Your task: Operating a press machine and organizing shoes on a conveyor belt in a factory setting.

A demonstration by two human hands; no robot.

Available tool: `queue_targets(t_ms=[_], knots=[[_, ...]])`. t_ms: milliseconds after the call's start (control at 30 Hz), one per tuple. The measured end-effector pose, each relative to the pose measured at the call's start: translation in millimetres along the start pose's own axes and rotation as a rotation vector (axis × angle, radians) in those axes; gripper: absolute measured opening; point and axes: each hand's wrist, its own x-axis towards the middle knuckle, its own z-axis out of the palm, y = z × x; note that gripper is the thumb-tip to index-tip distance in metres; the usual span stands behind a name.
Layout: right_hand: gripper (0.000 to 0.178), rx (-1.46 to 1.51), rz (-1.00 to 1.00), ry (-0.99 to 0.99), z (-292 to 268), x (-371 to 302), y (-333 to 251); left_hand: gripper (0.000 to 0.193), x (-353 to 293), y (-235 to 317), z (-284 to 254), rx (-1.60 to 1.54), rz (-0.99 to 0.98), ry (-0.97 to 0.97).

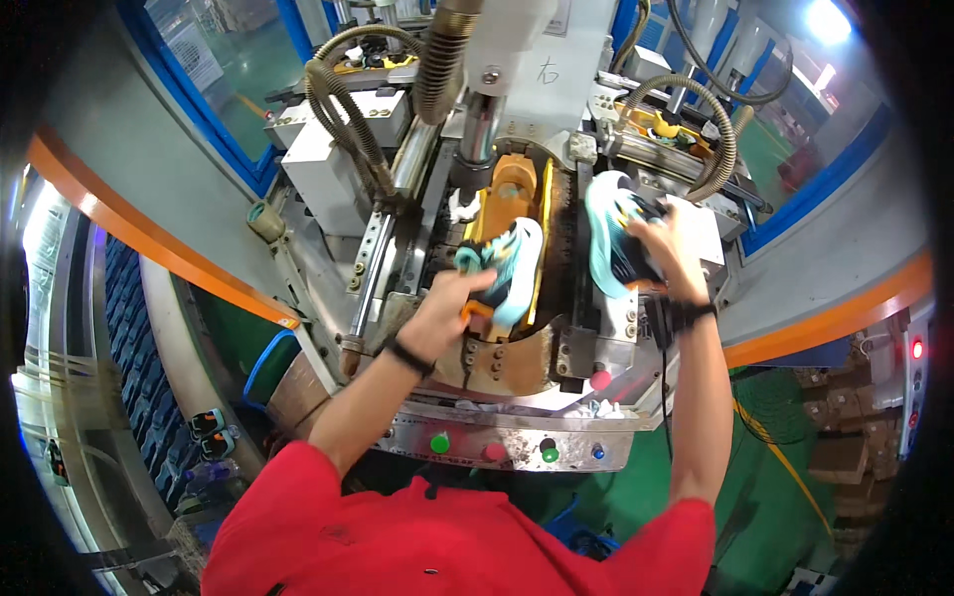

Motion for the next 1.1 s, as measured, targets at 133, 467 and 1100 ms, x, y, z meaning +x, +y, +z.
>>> queue_targets(t_ms=[133,467,1100], knots=[[0.045,-0.235,-0.054,-0.383,99,27,-88,0.037,-137,2,-46,0.046,0.051,0.036],[0.045,-0.493,-0.126,-0.028,288,15,-52,0.048,-353,-48,-128,-0.145,0.383,0.564],[0.009,0.088,-1.158,-0.847,332,-341,98,0.028,-440,-265,-73,-0.631,0.432,1.078]])
